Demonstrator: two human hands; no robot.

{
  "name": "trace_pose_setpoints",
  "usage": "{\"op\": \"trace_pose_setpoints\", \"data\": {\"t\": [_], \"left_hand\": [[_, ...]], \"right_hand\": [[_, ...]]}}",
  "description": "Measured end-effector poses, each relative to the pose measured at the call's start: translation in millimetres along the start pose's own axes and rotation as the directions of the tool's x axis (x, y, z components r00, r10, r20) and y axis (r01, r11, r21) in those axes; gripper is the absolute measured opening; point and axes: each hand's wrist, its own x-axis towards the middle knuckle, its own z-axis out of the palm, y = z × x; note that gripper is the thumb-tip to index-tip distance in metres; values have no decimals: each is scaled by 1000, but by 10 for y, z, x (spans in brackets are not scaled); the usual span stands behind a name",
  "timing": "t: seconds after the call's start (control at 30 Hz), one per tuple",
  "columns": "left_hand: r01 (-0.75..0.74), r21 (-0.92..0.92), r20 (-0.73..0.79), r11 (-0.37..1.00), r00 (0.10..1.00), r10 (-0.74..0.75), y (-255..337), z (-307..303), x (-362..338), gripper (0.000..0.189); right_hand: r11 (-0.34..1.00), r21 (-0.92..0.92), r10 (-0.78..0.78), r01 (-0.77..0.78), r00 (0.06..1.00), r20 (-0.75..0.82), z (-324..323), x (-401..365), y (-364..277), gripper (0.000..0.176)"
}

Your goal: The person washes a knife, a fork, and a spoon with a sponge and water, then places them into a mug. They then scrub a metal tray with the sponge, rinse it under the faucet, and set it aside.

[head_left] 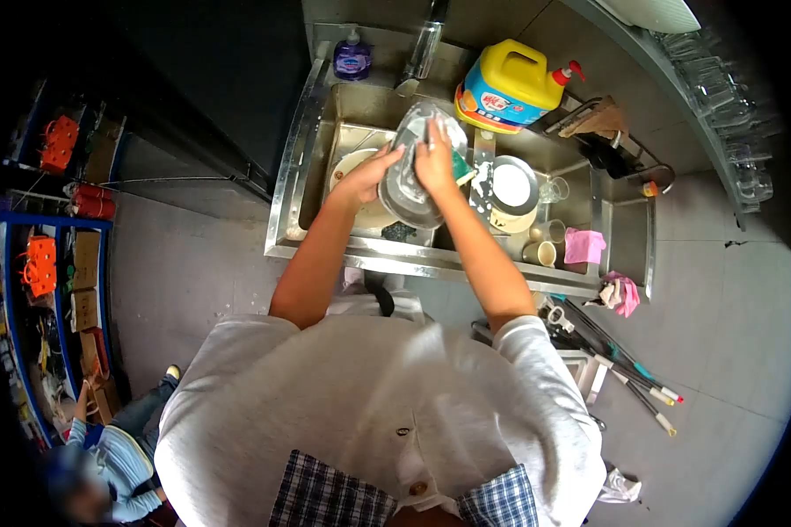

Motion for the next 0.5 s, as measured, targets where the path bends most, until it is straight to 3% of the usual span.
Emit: {"op": "trace_pose_setpoints", "data": {"t": [0.03,0.1,0.17,0.23,0.27,0.37,0.43,0.5], "left_hand": [[12,1,-5,1000,1000,-12,-11,-1,32,51],[-1,-26,-38,1000,999,0,-16,-91,64,49],[-17,-88,-64,996,998,11,39,-117,71,45],[6,-65,-50,998,999,-9,125,-84,-69,47],[9,-50,-66,999,998,-12,124,-52,-99,48],[-15,-56,-47,998,999,13,-39,-44,-19,48],[-68,-21,-38,997,997,67,-189,36,15,46],[-57,-133,-42,989,998,52,-150,155,-47,46]], "right_hand": [[988,-106,-112,114,993,28,32,-25,-74,49],[968,-39,-247,248,969,21,-181,-71,-281,48],[889,-388,-235,243,970,68,-637,-94,-521,52],[878,-446,-43,173,957,288,-748,-145,-283,52],[847,-480,-88,228,951,296,-685,-162,-149,50],[857,-463,-157,227,970,184,-443,-85,-26,48],[941,-326,-58,91,992,109,-276,12,-137,49],[932,-285,-125,224,936,328,-192,-17,-315,51]]}}
